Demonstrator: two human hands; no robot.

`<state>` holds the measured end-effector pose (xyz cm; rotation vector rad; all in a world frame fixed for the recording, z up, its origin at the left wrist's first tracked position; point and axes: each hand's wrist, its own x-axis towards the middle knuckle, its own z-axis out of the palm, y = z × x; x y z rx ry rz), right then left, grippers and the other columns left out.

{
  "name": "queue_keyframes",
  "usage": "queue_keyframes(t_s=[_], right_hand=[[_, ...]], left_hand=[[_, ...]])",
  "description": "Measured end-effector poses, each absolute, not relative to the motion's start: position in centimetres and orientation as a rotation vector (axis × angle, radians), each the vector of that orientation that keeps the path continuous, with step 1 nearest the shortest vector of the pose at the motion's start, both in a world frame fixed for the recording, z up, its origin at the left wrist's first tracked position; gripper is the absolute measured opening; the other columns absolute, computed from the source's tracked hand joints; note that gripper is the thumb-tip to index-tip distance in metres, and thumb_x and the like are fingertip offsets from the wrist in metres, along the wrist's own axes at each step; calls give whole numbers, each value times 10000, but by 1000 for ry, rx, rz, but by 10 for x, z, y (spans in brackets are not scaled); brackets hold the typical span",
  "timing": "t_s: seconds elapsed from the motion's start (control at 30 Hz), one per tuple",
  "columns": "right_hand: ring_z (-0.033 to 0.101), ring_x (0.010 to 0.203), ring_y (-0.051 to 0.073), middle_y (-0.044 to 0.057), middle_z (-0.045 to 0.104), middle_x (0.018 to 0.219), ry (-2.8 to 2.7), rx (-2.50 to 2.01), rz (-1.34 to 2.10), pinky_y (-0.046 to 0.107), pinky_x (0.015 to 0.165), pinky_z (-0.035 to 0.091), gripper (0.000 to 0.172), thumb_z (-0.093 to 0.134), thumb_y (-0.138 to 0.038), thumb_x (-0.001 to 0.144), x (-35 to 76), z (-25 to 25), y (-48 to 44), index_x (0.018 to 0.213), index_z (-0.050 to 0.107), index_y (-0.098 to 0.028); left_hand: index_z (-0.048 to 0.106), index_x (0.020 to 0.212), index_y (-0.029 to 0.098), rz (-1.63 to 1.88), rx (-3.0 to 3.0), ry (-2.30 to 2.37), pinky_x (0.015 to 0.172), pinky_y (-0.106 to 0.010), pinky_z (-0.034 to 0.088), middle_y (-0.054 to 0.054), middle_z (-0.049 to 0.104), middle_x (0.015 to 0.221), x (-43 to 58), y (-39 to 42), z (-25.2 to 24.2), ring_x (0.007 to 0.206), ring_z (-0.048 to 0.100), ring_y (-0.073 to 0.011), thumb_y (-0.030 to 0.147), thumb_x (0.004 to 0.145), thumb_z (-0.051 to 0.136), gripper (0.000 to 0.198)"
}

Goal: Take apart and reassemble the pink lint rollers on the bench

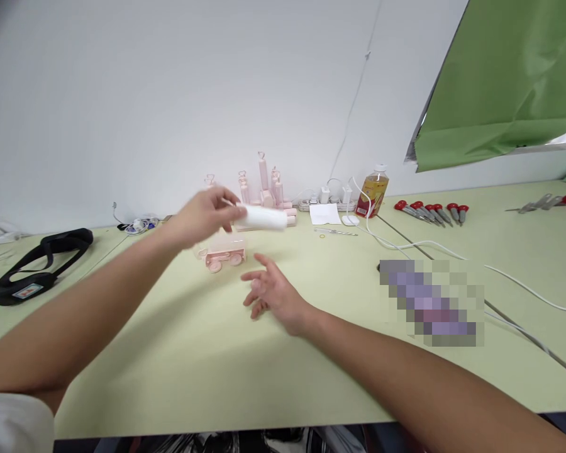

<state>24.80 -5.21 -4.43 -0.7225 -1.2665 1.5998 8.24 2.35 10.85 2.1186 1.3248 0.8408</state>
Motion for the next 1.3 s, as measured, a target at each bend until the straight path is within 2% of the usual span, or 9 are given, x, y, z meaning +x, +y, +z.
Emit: queue_keyframes(t_s=[0.1, 0.23, 0.37, 0.43, 0.57, 0.7, 0.77, 1.0, 1.3], right_hand=[[594, 840, 182, 76, 559, 1150, -1051, -671, 1489, 321, 630, 539, 537, 629, -555, 792, 251, -39, -46, 1233, 491, -280], [546, 782, 165, 54, 588, 945, -970, -886, 1335, 290, 627, 501, 404, 712, -485, 734, 255, -38, -38, 974, 583, -186], [527, 735, 160, 42, 583, 902, -1068, -1020, 1311, 310, 638, 474, 411, 694, -505, 730, 255, -41, -36, 940, 568, -175], [520, 736, 161, 33, 580, 879, -1159, -1047, 1298, 307, 648, 450, 399, 672, -505, 748, 254, -43, -38, 948, 559, -178], [490, 735, 159, -3, 553, 816, -1404, -1169, 1156, 292, 652, 399, 324, 662, -454, 759, 255, -43, -41, 909, 540, -193], [464, 712, 155, -29, 516, 780, -1559, -1240, 1032, 278, 630, 377, 271, 650, -405, 756, 257, -38, -43, 899, 528, -210], [464, 707, 156, -29, 516, 781, -1577, -1258, 1028, 276, 623, 376, 262, 641, -394, 753, 257, -36, -43, 902, 525, -212], [454, 714, 161, -20, 496, 783, -1609, -1261, 1061, 275, 622, 377, 261, 635, -390, 747, 258, -33, -45, 902, 519, -215], [477, 724, 168, -9, 536, 809, -1636, -1267, 1069, 275, 625, 394, 285, 641, -376, 734, 258, -34, -47, 953, 561, -212]], left_hand=[[566, 974, 170, 624, 1994, 1082, 537, -231, 442, -42, 674, 803, 86, -7, 60, 616, 613, -137, 504, 810, 595, 373], [594, 979, 170, 312, 2251, 1343, 644, -307, 454, -96, 695, 892, 73, -7, 10, 804, 643, -234, 647, 901, 272, 580], [526, 1212, 168, -36, 2362, 1713, 671, -361, 444, -154, 669, 1090, 63, -1, -1, 984, 618, -334, 598, 877, 340, 576], [544, 1198, 185, -133, 2373, 1694, 640, -348, 436, -137, 684, 1049, 60, -8, 4, 949, 630, -326, 576, 855, 388, 543], [625, 986, 224, -164, 2404, 1615, 567, -316, 394, -80, 700, 862, 58, -34, 12, 789, 648, -277, 534, 847, 408, 403], [528, 1168, 222, -1, 2383, 1704, 539, -306, 374, -68, 689, 866, 58, -46, 2, 763, 637, -270, 605, 798, 474, 536], [530, 1148, 217, 23, 2373, 1696, 541, -305, 373, -73, 685, 880, 59, -46, -5, 767, 634, -267, 623, 804, 460, 537], [562, 803, 212, 115, 2319, 1567, 503, -290, 335, -51, 673, 787, 55, -45, -7, 676, 614, -228, 518, 792, 520, 309], [635, 743, 194, 110, 2382, 1537, 494, -289, 332, -69, 636, 722, 45, -53, -5, 604, 578, -211, 330, 750, 513, 183]])
